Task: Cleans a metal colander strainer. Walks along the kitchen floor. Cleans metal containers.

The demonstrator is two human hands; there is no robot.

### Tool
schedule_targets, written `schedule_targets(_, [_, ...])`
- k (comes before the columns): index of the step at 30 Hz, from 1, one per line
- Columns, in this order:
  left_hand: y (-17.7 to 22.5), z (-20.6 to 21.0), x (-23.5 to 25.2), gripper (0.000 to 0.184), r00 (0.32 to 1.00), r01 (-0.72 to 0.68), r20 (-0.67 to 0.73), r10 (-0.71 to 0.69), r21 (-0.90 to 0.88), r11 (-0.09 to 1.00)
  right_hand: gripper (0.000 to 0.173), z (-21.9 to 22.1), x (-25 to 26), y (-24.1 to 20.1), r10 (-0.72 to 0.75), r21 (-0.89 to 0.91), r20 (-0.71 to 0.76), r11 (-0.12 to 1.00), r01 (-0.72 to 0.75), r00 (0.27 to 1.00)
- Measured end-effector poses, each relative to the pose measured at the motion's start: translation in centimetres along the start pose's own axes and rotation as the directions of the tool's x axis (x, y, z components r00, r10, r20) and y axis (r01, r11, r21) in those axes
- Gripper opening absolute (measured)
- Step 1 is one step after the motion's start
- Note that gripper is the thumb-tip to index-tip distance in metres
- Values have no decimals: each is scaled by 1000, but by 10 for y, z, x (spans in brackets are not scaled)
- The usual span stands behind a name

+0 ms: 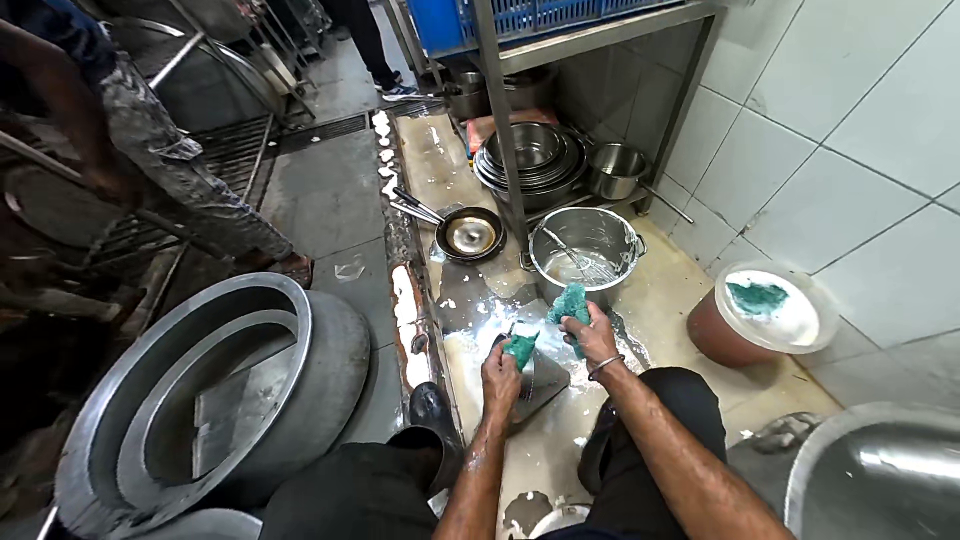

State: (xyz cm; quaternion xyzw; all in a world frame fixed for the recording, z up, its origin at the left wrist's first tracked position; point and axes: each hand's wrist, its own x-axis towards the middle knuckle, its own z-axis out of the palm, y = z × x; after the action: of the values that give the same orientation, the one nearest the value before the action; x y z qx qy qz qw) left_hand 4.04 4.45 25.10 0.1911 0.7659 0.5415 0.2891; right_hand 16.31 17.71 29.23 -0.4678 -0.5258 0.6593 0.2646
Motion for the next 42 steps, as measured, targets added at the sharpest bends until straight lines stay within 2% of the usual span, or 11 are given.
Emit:
schedule_targets(2, [-1, -1, 2, 30, 999, 23, -39, -29, -141, 990, 38, -5, -3, -3, 37, 107, -2, 994, -36, 999])
schedule_targets(6, [9, -3, 2, 27, 994, 52, -81, -76, -266, 963, 39, -5, -2, 11, 32, 26, -57, 999, -31, 998])
schedule_targets(10, [10, -6, 3, 20, 993, -8, -115, -11, -162, 987, 31, 3, 1, 14, -118, -268, -59, 958, 99, 991])
schedule_targets(13, [6, -9, 5, 18, 987, -73, -148, 58, -95, 993, 33, 8, 2, 11, -228, -533, -4, 824, 191, 974])
schedule_targets(19, [4, -14, 7, 24, 952, -234, -176, 250, 108, 966, 29, 18, 4, 14, -115, -628, -5, 773, 87, 993])
schedule_targets(23, [0, -20, 14, 23, 920, -333, -148, 362, 186, 924, 28, 21, 3, 9, -88, -777, 20, 625, 71, 996])
schedule_targets(29, [16, -30, 18, 21, 898, -355, -216, 384, 160, 921, 39, 25, 5, 11, -15, -768, 73, 637, 66, 997])
schedule_targets(34, [17, -37, 22, 24, 916, -301, -205, 344, 215, 929, 40, 27, 11, 17, 36, -537, 107, 843, 27, 994])
schedule_targets(36, [13, -36, 24, 24, 914, -283, -233, 331, 218, 934, 42, 28, 13, 20, 8, -467, 122, 883, 50, 992])
schedule_targets(39, [8, -33, 26, 24, 913, -278, -254, 319, 185, 943, 51, 33, 8, 22, -127, -476, 153, 859, 186, 980])
schedule_targets(42, [5, -28, 26, 23, 925, -258, -245, 289, 151, 954, 45, 42, 3, 27, -266, -538, 280, 752, 381, 922])
